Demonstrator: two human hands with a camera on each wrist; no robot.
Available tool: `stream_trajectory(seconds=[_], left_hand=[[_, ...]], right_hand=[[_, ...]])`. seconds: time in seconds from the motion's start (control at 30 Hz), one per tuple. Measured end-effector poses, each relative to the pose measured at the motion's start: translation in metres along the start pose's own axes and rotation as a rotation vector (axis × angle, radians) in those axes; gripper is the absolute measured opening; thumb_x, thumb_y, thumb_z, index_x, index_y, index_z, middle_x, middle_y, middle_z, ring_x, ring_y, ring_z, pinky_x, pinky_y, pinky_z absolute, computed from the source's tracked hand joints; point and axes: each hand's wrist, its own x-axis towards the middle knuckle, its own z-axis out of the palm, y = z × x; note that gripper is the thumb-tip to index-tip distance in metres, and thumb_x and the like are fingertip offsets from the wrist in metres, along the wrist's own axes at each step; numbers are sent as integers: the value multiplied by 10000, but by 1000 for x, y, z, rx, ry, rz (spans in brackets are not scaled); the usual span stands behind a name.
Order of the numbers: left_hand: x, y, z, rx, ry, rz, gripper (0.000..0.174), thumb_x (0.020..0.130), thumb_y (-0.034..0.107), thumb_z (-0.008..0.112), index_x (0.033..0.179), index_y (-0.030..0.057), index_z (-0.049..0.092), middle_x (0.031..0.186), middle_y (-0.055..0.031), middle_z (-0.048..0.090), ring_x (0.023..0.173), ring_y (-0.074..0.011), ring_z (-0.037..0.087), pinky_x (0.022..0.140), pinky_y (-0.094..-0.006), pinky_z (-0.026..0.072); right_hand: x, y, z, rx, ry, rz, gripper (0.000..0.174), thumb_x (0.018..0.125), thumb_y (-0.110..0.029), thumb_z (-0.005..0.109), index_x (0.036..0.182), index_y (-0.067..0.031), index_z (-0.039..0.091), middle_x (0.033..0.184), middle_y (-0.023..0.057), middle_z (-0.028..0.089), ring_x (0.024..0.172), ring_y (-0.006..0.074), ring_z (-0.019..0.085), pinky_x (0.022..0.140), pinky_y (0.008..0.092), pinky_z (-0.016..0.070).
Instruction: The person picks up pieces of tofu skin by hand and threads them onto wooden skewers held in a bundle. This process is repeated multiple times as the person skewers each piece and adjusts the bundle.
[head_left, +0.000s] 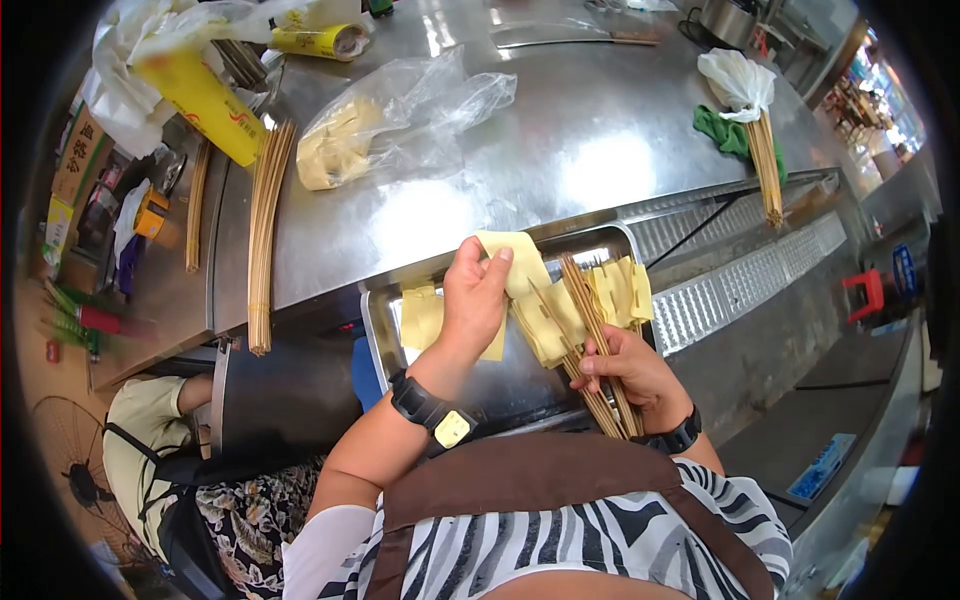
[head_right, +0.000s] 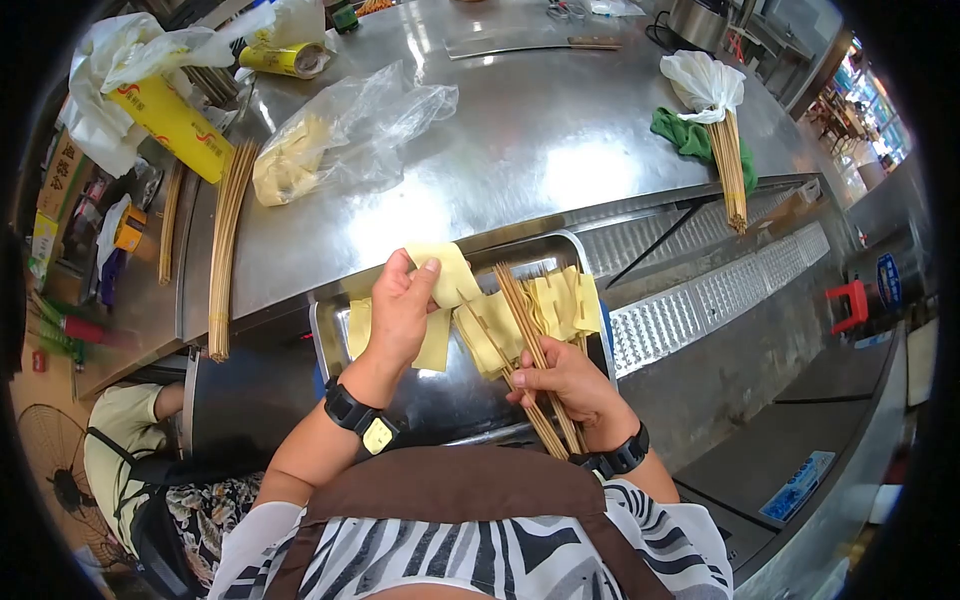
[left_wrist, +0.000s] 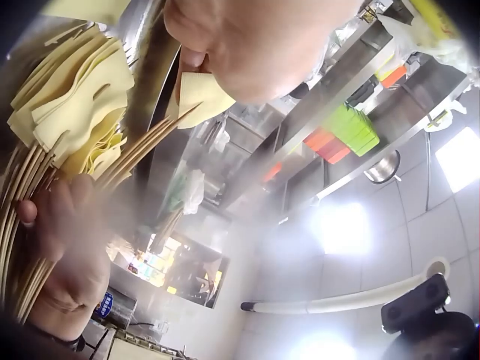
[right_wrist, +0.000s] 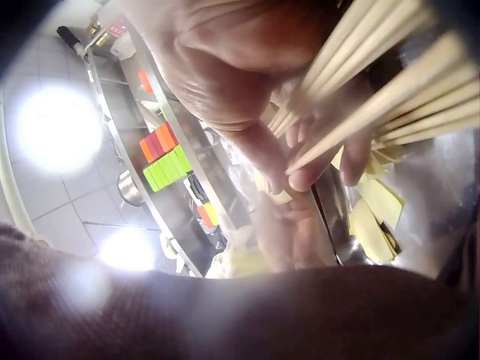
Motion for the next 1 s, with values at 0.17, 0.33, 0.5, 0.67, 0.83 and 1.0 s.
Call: stream_trajectory(seconds=[0.17, 0.33, 0.5, 0.67, 0.83, 1.0], left_hand=[[-7, 5, 2, 118, -39, 14, 198, 964, 110, 480, 1121, -5, 445, 947, -86, 649, 844, -89, 602, 726, -223, 473], [-20, -9, 0, 190, -147, 52, 226, 961, 92, 478, 1163, -1, 434, 992, -97, 647, 893, -93, 598, 753, -228, 471], [-20, -13, 8, -4, 11, 86, 353, 926, 6, 494, 1258, 2, 374, 1096, -138, 617, 981, -115, 584, 789, -238, 478], [-14, -10, 0, 54, 23, -23, 391, 899, -21, 527, 1279, -6, 440, 984, -89, 647, 856, -71, 587, 720, -205, 474], [-16, -14, -1, 58, 66, -157, 296, 886, 10, 580, 1181, -8, 573, 872, -22, 657, 737, -29, 561, 657, -174, 449], [-31, -20, 1, 130, 46, -172, 320, 884, 55, 600, 1197, 2, 573, 818, 46, 602, 637, 0, 440, 580, -162, 361]], right_hand=[[2, 1, -1, 24, 12, -13, 211, 808, -12, 663, 878, -63, 470, 712, 43, 597, 567, 133, 627, 687, 309, 553], [3, 0, 1, 24, 24, -6, 214, 809, -13, 659, 888, -63, 467, 701, 30, 580, 560, 126, 622, 687, 310, 553], [3, -1, 2, -6, 47, 11, 210, 804, 7, 639, 890, -67, 462, 699, 44, 580, 574, 137, 611, 703, 335, 550], [3, -3, 4, -12, 63, 12, 205, 807, 11, 636, 897, -61, 465, 697, 47, 582, 573, 136, 613, 696, 333, 552], [4, 0, 3, 10, 51, -11, 210, 810, -16, 664, 889, -66, 475, 712, 35, 585, 566, 124, 625, 674, 302, 554], [3, -1, 3, 10, 54, -10, 209, 814, -19, 665, 893, -65, 476, 706, 32, 584, 572, 119, 625, 675, 302, 553]])
